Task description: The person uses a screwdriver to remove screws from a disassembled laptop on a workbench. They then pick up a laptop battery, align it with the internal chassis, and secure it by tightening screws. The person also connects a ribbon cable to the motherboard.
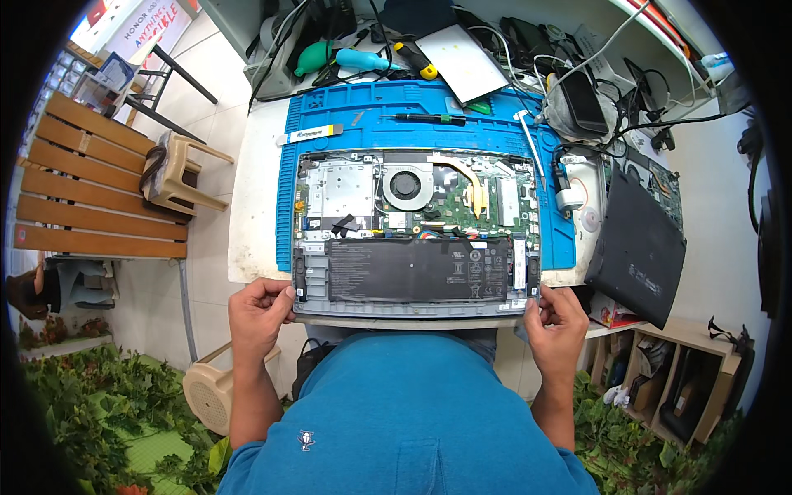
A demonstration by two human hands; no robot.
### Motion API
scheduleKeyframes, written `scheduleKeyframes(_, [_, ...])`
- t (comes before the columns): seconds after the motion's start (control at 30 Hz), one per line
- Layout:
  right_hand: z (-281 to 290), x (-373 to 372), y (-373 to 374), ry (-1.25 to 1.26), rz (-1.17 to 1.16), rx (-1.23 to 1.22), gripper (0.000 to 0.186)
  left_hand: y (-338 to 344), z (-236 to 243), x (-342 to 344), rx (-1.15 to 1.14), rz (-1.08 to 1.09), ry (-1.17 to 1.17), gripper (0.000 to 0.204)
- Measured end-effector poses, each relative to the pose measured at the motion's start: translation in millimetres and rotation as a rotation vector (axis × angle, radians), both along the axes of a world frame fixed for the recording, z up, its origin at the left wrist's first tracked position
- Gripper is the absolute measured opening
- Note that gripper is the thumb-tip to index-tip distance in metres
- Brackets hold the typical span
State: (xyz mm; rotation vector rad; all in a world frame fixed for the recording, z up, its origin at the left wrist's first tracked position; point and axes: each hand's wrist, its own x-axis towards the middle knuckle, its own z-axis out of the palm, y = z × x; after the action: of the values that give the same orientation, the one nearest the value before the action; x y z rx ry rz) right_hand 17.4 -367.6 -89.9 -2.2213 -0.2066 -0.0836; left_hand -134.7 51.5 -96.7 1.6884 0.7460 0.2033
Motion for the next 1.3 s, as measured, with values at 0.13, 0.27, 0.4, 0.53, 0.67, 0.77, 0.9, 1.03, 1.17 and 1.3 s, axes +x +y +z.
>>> scheduleKeyframes(0.13, [8,7,-3,-0.049,0.018,-0.056,0.026,10,13,12,0.285,-0.107,-0.033,0.009])
scheduleKeyframes(0.27, [24,21,16,-0.168,0.075,-0.042,0.026,6,42,57,0.555,-0.262,-0.242,0.007])
scheduleKeyframes(0.4, [40,34,43,-0.204,0.208,-0.062,0.024,-14,64,118,0.722,-0.612,-0.278,0.013])
scheduleKeyframes(0.53, [34,49,62,-0.303,0.344,-0.115,0.024,-23,44,158,0.987,-0.819,-0.280,0.019])
scheduleKeyframes(0.67, [21,60,67,-0.306,0.411,-0.202,0.023,-44,52,168,0.900,-0.833,-0.311,0.023])
scheduleKeyframes(0.77, [18,67,72,-0.304,0.437,-0.233,0.019,-62,52,179,0.914,-0.932,-0.338,0.023])
scheduleKeyframes(0.9, [14,76,79,-0.312,0.475,-0.249,0.015,-84,49,189,0.886,-1.036,-0.299,0.021])
scheduleKeyframes(1.03, [13,79,81,-0.302,0.477,-0.209,0.009,-95,49,200,0.878,-1.081,-0.229,0.022])
scheduleKeyframes(1.17, [9,85,82,-0.232,0.483,-0.152,0.006,-101,47,206,0.839,-1.092,-0.211,0.021])
scheduleKeyframes(1.3, [8,85,83,-0.209,0.503,-0.126,0.006,-100,47,209,0.852,-1.136,-0.186,0.017])
